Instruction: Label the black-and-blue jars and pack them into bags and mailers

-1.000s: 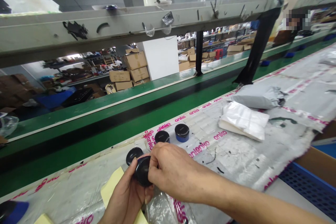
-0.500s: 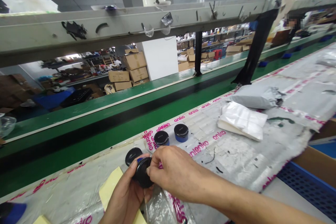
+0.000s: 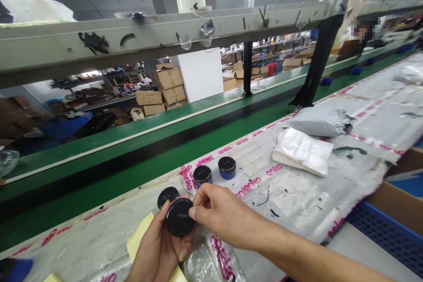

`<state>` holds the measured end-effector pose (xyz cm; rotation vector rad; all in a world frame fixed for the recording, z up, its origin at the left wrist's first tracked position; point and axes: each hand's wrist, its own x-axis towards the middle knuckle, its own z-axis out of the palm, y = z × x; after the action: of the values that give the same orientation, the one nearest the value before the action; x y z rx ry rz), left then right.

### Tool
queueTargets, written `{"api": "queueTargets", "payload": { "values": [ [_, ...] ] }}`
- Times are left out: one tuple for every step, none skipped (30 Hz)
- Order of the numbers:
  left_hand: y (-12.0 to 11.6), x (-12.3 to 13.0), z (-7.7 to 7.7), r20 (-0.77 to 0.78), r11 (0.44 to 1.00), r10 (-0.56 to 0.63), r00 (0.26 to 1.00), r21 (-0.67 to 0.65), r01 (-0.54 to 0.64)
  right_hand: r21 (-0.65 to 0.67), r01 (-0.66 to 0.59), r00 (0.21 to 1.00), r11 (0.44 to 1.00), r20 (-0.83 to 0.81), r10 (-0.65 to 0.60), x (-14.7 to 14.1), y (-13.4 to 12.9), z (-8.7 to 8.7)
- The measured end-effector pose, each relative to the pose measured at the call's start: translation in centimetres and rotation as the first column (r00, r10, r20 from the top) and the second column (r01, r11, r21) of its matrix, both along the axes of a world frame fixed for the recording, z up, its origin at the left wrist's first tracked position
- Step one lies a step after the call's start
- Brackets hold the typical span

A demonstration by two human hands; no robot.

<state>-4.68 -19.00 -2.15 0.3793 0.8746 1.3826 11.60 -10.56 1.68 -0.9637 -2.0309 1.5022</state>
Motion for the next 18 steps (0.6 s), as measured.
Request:
{"api": "queueTargets", "payload": {
  "values": [
    [0.0, 0.0, 0.1, 0.015, 1.0, -0.001, 1.0, 0.01, 0.001, 0.003, 0.009, 1.0, 1.0, -0.024, -0.009, 0.1, -0.1, 0.1],
    [0.0, 0.0, 0.2, 0.029, 1.0, 0.0, 1.0, 0.025, -0.001, 0.026, 0.032, 0.999, 0.999, -0.04, -0.031, 0.2, -0.3, 0.2],
    [0.0, 0.0, 0.3, 0.043, 0.999, -0.001, 0.999, 0.04, 0.0, 0.084, 0.073, 0.996, 0.994, -0.055, -0.068, 0.3, -0.6, 0.4],
    [0.0, 0.0, 0.4, 0.058, 0.999, -0.007, 0.998, 0.051, 0.004, 0.188, 0.123, 0.991, 0.974, -0.077, -0.11, 0.4, -0.9, 0.5],
    [0.0, 0.0, 0.5, 0.076, 0.998, -0.015, 0.997, 0.06, 0.01, 0.33, 0.159, 0.986, 0.931, -0.101, -0.133, 0.5, -1.3, 0.6],
    [0.0, 0.0, 0.5, 0.099, 0.998, -0.022, 0.995, 0.066, 0.015, 0.494, 0.168, 0.985, 0.853, -0.122, -0.124, 0.5, -1.7, 0.5],
    [0.0, 0.0, 0.4, 0.124, 0.997, -0.032, 0.992, 0.071, 0.024, 0.656, 0.147, 0.989, 0.74, -0.124, -0.086, 0.5, -2.0, 0.4],
    [0.1, -0.1, 0.3, 0.148, 0.997, -0.048, 0.988, 0.072, 0.037, 0.788, 0.106, 0.994, 0.607, -0.101, -0.041, 0.5, -2.3, 0.2],
    [0.2, -0.2, 0.2, 0.171, 0.996, -0.065, 0.983, 0.067, 0.054, 0.876, 0.053, 0.998, 0.48, -0.057, -0.007, 0.5, -2.5, -0.1],
    [0.2, -0.3, 0.0, 0.191, 0.996, -0.08, 0.978, 0.056, 0.071, 0.927, -0.003, 1.0, 0.376, -0.001, 0.011, 0.5, -2.5, -0.4],
    [0.3, -0.4, -0.2, 0.207, 0.996, -0.088, 0.974, 0.034, 0.083, 0.954, -0.045, 0.999, 0.296, 0.044, 0.011, 0.5, -2.5, -0.8],
    [0.5, -0.5, -0.5, 0.217, 0.996, -0.091, 0.972, 0.002, 0.093, 0.969, -0.073, 0.997, 0.237, 0.075, 0.002, 0.6, -2.5, -1.1],
    [0.6, -0.6, -0.8, 0.221, 0.994, -0.088, 0.971, -0.038, 0.099, 0.976, -0.088, 0.996, 0.199, 0.09, -0.005, 0.7, -2.3, -1.3],
    [0.7, -0.6, -1.0, 0.217, 0.991, -0.08, 0.973, -0.084, 0.101, 0.98, -0.086, 0.996, 0.177, 0.089, -0.005, 0.9, -2.2, -1.4],
    [0.7, -0.6, -1.2, 0.203, 0.986, -0.086, 0.975, -0.125, 0.113, 0.982, -0.074, 0.997, 0.173, 0.075, 0.001, 1.1, -2.0, -1.3],
    [0.8, -0.5, -1.4, 0.179, 0.977, -0.11, 0.978, -0.159, 0.139, 0.981, -0.056, 0.998, 0.188, 0.055, 0.007, 1.3, -1.8, -1.1],
    [0.8, -0.4, -1.5, 0.151, 0.966, -0.151, 0.977, -0.185, 0.179, 0.975, -0.043, 0.999, 0.218, 0.041, 0.011, 1.5, -1.7, -0.8],
    [0.7, -0.3, -1.6, 0.123, 0.957, -0.184, 0.975, -0.205, 0.207, 0.966, -0.056, 0.998, 0.254, 0.051, 0.024, 1.6, -1.7, -0.4]
  ]
}}
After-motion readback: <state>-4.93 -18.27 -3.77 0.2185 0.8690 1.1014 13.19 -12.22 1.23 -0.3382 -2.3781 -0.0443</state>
